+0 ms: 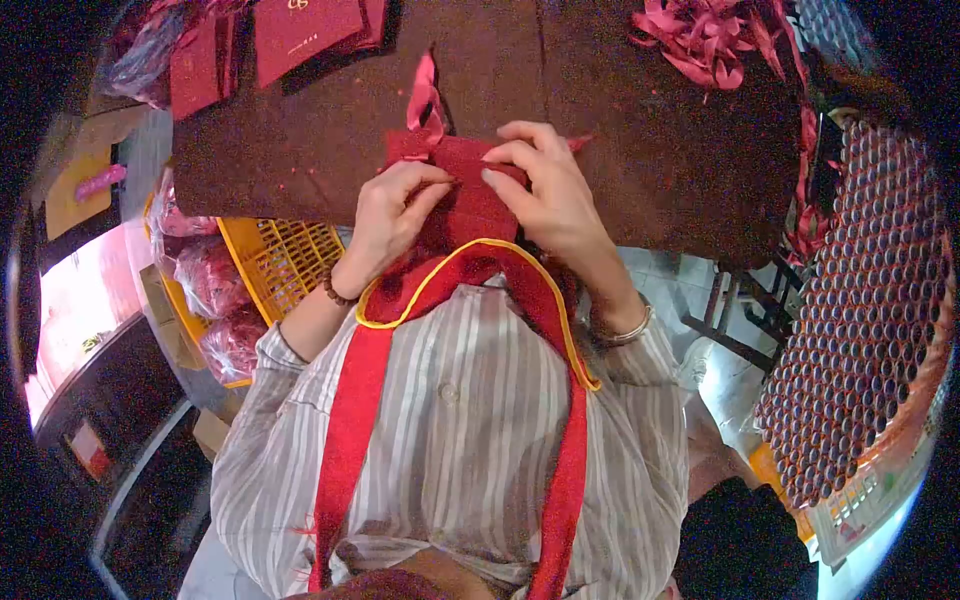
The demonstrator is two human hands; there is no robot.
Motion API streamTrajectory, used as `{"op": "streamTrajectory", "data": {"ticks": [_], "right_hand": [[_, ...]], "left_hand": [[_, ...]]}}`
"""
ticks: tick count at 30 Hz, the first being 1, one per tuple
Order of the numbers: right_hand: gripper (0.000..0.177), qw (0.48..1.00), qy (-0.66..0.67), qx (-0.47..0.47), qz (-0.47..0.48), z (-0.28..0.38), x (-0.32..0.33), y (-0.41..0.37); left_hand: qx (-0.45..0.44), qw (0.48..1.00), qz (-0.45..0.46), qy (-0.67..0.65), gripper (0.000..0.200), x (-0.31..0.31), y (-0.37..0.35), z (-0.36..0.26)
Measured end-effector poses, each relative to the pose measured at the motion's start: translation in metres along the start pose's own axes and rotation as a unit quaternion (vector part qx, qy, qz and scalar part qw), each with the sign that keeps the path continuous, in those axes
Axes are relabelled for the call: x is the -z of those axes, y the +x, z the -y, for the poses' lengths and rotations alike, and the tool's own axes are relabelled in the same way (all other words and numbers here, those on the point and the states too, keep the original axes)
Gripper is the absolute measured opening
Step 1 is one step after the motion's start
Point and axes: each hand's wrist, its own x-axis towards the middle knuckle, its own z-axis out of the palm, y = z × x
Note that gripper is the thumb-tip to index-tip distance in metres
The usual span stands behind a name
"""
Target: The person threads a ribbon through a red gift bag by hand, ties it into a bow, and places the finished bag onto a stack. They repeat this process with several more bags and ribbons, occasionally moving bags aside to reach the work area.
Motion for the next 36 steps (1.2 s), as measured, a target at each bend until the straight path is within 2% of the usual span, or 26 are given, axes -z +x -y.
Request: {"op": "streamTrajectory", "data": {"ticks": [2, 9, 11, 13, 16, 19, 23, 25, 30, 36], "right_hand": [[0.02, 0.98, 0.167, -0.078, 0.081, -0.008, -0.001, -0.001], [0.024, 0.968, 0.136, -0.119, 0.173, -0.022, 0.008, 0.003], [0.027, 0.869, 0.341, -0.298, 0.198, -0.03, 0.008, 0.006], [0.031, 0.849, 0.37, -0.309, 0.216, -0.034, 0.006, 0.008], [0.032, 0.789, 0.466, -0.337, 0.214, -0.029, 0.002, 0.012], [0.032, 0.797, 0.457, -0.331, 0.214, -0.028, 0.002, 0.012], [0.033, 0.801, 0.445, -0.338, 0.213, -0.029, -0.002, 0.009], [0.032, 0.827, 0.41, -0.318, 0.216, -0.03, -0.004, 0.008], [0.032, 0.829, 0.412, -0.319, 0.202, -0.03, -0.008, 0.005], [0.032, 0.854, 0.37, -0.308, 0.198, -0.029, -0.009, 0.001]], "left_hand": [[0.036, 0.999, 0.016, -0.018, 0.011, -0.001, -0.001, 0.002], [0.045, 0.999, -0.019, -0.016, 0.009, -0.012, 0.004, 0.007], [0.038, 0.999, -0.025, -0.015, 0.009, -0.015, 0.004, 0.007], [0.02, 0.999, -0.036, -0.013, 0.009, -0.018, 0.007, 0.001], [-0.01, 0.998, -0.06, -0.005, 0.009, -0.024, 0.01, -0.004], [-0.032, 0.997, -0.073, 0.003, 0.007, -0.026, 0.014, -0.005], [-0.007, 0.998, -0.055, 0.024, 0.009, -0.024, 0.017, -0.007], [-0.01, 0.998, -0.059, 0.023, 0.009, -0.024, 0.018, -0.007], [-0.065, 0.995, -0.069, 0.037, 0.006, -0.026, 0.019, -0.005], [-0.07, 0.994, -0.049, 0.069, 0.007, -0.024, 0.018, -0.01]]}}
